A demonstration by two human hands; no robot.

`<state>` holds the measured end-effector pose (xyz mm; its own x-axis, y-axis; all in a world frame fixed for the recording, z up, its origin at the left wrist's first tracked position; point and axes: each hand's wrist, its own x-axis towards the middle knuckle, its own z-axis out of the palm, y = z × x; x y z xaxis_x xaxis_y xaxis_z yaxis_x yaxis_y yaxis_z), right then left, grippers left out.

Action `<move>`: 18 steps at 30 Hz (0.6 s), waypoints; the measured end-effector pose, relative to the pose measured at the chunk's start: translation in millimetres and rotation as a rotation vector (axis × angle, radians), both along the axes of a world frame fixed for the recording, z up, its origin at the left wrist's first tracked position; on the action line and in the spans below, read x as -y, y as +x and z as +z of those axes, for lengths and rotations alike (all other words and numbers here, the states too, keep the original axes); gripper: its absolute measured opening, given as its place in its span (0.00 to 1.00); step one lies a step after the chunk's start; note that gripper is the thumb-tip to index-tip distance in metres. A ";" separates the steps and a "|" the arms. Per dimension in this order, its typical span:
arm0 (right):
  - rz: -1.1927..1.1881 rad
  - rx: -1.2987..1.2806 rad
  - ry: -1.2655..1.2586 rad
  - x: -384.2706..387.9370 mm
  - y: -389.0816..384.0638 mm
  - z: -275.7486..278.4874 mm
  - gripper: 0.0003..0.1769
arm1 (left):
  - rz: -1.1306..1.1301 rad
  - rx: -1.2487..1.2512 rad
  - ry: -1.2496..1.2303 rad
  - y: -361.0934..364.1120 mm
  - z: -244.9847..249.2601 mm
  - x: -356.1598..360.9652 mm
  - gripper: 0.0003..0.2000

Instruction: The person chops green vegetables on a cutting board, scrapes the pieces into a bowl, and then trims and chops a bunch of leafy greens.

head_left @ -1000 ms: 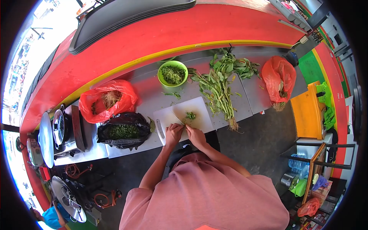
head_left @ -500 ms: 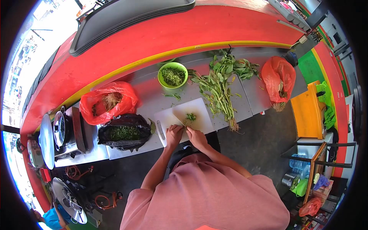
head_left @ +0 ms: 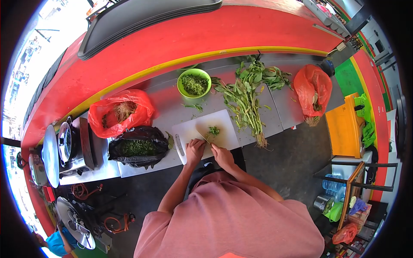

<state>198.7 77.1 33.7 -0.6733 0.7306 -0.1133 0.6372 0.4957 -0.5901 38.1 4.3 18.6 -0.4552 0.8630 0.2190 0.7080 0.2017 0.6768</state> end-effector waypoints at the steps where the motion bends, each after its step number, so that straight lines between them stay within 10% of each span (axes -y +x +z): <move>1: 0.007 -0.007 0.015 -0.7 -0.3 -4.9 0.19 | 0.000 0.004 0.000 0.5 -1.2 0.6 0.07; 18: 0.032 -0.024 0.075 -7.8 -13.2 1.1 0.18 | -0.082 -0.031 -0.020 -4.8 -1.3 4.7 0.09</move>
